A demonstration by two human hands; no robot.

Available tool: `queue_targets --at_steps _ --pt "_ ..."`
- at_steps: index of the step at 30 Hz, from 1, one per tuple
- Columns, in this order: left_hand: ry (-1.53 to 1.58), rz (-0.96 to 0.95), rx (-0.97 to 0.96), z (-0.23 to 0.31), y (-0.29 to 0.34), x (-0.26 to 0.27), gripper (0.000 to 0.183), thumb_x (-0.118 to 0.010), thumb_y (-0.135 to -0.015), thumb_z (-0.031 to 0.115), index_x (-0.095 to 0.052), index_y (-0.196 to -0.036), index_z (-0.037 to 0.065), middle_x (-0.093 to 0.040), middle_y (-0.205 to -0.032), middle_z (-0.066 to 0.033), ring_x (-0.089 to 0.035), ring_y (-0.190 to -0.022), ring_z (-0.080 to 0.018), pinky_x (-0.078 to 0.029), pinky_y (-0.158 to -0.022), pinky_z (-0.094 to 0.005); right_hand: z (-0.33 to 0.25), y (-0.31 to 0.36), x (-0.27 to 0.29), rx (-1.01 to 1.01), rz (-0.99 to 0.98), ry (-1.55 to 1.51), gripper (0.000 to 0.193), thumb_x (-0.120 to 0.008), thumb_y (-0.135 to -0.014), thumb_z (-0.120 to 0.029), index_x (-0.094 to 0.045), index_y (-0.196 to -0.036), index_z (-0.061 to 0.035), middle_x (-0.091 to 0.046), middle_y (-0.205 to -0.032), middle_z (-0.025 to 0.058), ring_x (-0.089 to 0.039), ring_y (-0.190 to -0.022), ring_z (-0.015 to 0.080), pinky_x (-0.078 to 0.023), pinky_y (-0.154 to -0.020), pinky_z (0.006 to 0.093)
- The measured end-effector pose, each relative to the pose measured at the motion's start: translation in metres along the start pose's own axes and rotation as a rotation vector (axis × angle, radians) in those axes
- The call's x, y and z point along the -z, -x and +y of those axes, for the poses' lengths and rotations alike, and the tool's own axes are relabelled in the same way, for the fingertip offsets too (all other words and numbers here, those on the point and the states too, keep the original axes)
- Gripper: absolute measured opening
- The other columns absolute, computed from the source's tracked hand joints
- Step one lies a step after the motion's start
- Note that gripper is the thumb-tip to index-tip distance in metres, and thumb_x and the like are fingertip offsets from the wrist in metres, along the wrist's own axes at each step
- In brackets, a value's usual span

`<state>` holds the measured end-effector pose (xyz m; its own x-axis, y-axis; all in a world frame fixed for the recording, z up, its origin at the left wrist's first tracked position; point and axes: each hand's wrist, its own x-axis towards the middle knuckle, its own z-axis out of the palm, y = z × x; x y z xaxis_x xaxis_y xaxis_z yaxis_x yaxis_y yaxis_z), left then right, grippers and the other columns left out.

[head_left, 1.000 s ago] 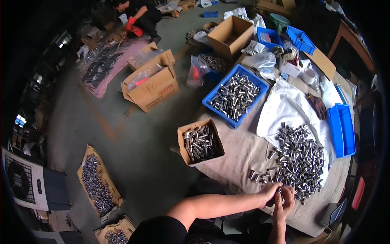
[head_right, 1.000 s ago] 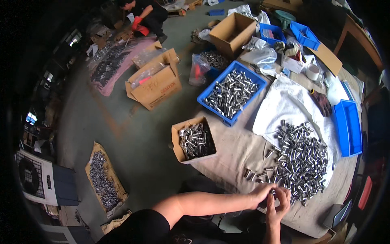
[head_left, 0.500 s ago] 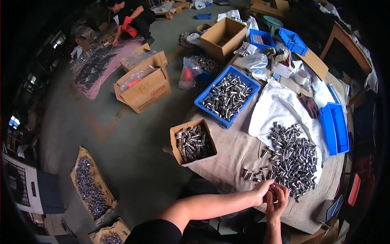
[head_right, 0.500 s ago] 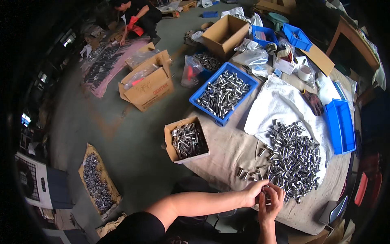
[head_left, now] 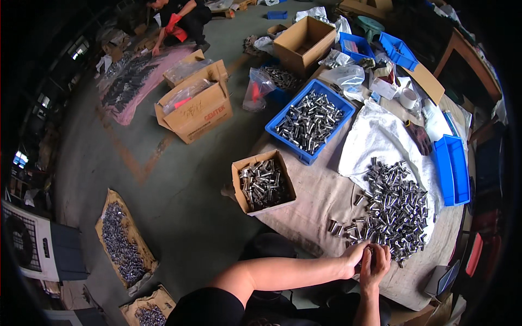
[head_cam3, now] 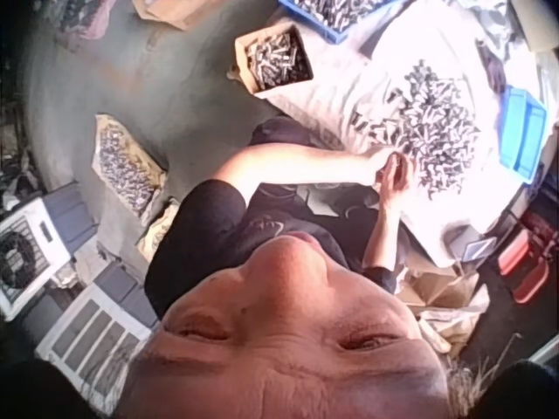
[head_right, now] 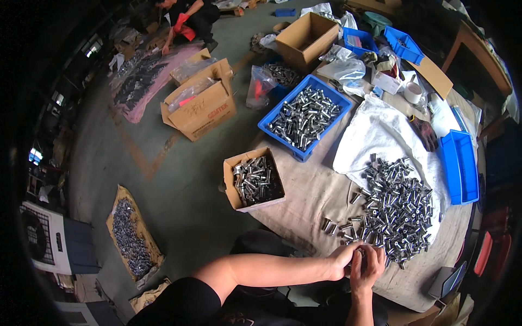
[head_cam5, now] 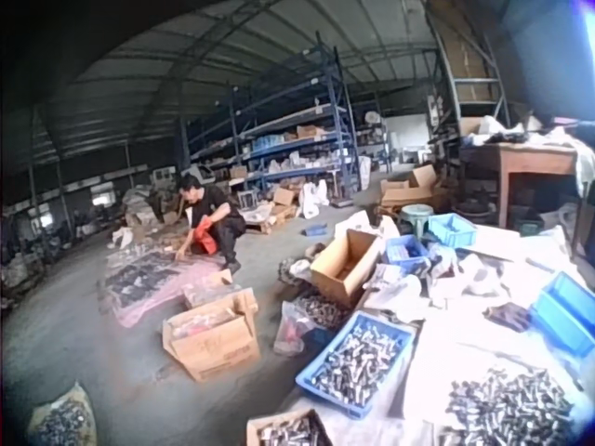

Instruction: The person gathers metal bolts from the table and assembles them by sliding metal sleeves onto the bolts by hand.

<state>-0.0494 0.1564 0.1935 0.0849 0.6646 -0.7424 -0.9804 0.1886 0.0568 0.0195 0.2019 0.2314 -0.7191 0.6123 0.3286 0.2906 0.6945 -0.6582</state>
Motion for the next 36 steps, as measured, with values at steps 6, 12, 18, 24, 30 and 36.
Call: queue_targets --at_steps 6,12,18,24,30,36 --pt "-0.023 -0.012 -0.015 -0.009 0.007 -0.004 0.021 -0.041 -0.085 0.031 -0.057 -0.092 0.019 -0.057 -0.09 0.0019 -0.052 -0.083 -0.0111 -0.043 -0.067 -0.0275 0.007 0.003 -0.002 0.026 0.021 0.049 0.011 -0.06 -0.07 -0.006 -0.058 -0.081 -0.0028 -0.055 -0.072 0.0109 -0.051 -0.065 0.0273 -0.038 -0.058 0.0349" --pt "0.12 -0.062 -0.123 -0.022 -0.013 0.001 0.023 -0.044 -0.085 0.032 -0.057 -0.09 0.014 -0.057 -0.089 -0.0003 -0.053 -0.082 -0.0125 -0.044 -0.068 -0.0282 0.001 0.0 0.0 0.059 0.059 0.072 0.011 -0.06 -0.07 -0.008 -0.057 -0.077 -0.0015 -0.053 -0.069 0.0122 -0.049 -0.062 0.0288 -0.036 -0.057 0.0364" --pt "0.123 -0.049 0.0 -0.001 0.005 -0.001 0.028 -0.045 -0.085 0.037 -0.055 -0.091 0.012 -0.057 -0.089 -0.0027 -0.053 -0.082 -0.0147 -0.044 -0.071 -0.0305 0.006 0.001 -0.004 0.045 0.022 0.083 0.013 -0.06 -0.07 -0.009 -0.052 -0.075 -0.0006 -0.048 -0.067 0.0137 -0.047 -0.06 0.0299 -0.036 -0.054 0.0368" --pt "-0.054 0.072 -0.059 -0.01 0.007 0.007 0.028 -0.045 -0.084 0.038 -0.055 -0.094 0.014 -0.056 -0.091 -0.0016 -0.051 -0.082 -0.0141 -0.042 -0.066 -0.0309 -0.004 0.006 -0.009 0.018 -0.017 -0.028 0.006 -0.056 -0.072 -0.001 -0.051 -0.072 0.0022 -0.048 -0.065 0.0138 -0.047 -0.058 0.0284 -0.037 -0.053 0.0345" --pt "-0.065 0.09 -0.067 -0.011 0.01 0.004 0.028 -0.038 -0.086 0.03 -0.056 -0.095 0.011 -0.057 -0.092 -0.0049 -0.054 -0.084 -0.0158 -0.044 -0.067 -0.0325 0.006 0.013 -0.016 -0.183 0.013 -0.178 0.01 -0.055 -0.074 -0.002 -0.056 -0.083 0.0017 -0.049 -0.068 0.0075 -0.043 -0.056 0.0171 -0.034 -0.052 0.0284" --pt "-0.001 0.084 -0.11 -0.022 -0.017 0.009 0.027 -0.04 -0.084 0.029 -0.057 -0.091 0.009 -0.057 -0.089 -0.0054 -0.054 -0.079 -0.0168 -0.043 -0.065 -0.032 0.009 0.008 -0.016 -0.186 -0.041 -0.204 0.009 -0.054 -0.077 -0.004 -0.052 -0.076 0.004 -0.046 -0.069 0.0086 -0.043 -0.061 0.018 -0.034 -0.054 0.0284"
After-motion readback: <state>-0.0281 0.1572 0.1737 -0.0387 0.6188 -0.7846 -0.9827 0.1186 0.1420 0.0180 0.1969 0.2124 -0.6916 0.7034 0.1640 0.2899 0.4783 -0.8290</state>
